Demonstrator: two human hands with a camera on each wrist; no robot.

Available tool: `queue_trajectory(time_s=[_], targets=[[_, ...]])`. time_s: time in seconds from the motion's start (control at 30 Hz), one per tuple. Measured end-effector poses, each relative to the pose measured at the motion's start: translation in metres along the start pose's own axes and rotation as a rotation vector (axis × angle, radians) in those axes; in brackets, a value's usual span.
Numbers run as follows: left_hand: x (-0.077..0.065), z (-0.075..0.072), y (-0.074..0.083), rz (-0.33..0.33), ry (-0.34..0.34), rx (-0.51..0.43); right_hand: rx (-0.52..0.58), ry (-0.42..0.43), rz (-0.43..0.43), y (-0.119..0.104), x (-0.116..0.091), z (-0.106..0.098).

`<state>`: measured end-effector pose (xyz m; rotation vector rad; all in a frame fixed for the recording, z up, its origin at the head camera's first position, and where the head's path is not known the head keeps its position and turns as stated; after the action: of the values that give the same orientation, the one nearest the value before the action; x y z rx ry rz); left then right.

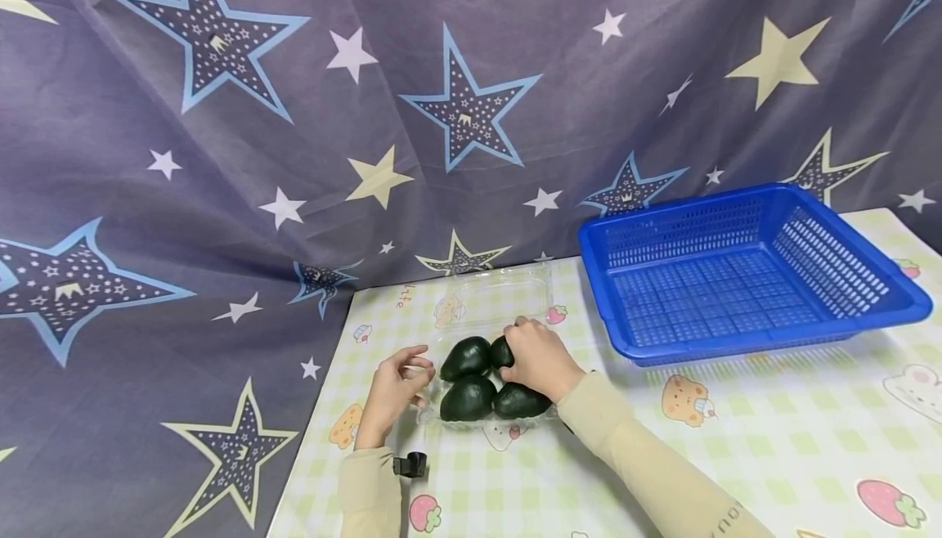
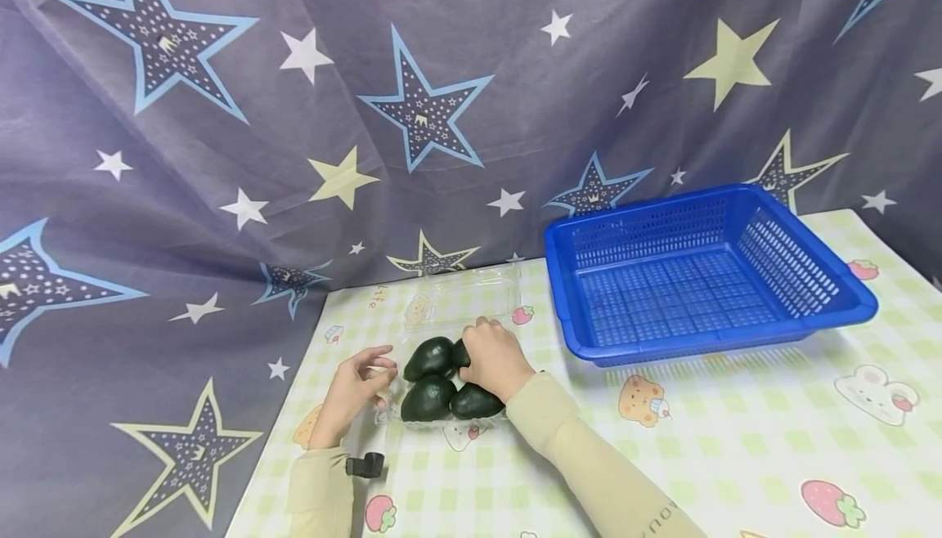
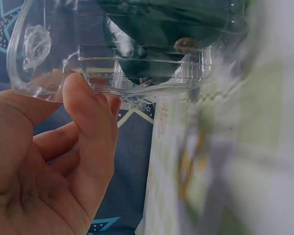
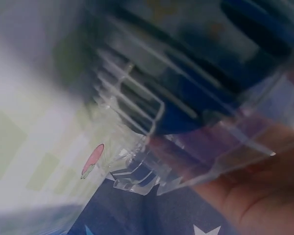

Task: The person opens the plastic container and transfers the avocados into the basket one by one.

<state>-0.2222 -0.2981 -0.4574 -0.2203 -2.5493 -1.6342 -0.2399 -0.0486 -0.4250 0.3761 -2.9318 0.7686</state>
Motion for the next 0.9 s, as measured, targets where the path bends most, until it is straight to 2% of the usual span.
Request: queue_trajectory(time_s=[0.37,0.67,0.9], targets=[[0.000,0.000,-0.001,-0.001,-0.014,0.000,0.031,0.069,-0.077,0.005,-0.004,-0.006],[0.001,-0.001,-0.003,-0.037,-0.051,-0.053,0.023,0.081,-0.098,0.005,-0.007,-0.017],[-0.002,-0.002,-0.002,-0.022,-0.042,-0.061,0.042,0.116,-0.097,0.009,-0.010,-0.031]])
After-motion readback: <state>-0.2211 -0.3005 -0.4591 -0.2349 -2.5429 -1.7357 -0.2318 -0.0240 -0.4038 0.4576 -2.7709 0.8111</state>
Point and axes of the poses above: each hand's wrist, its own x-axis towards the middle knuckle, its own z-axis out of the palm, y = z × x, the point moved 3 cm from there along x, towards the middle knuckle, and after that the axes turned 13 degrees about z, right-handed, at the moved point
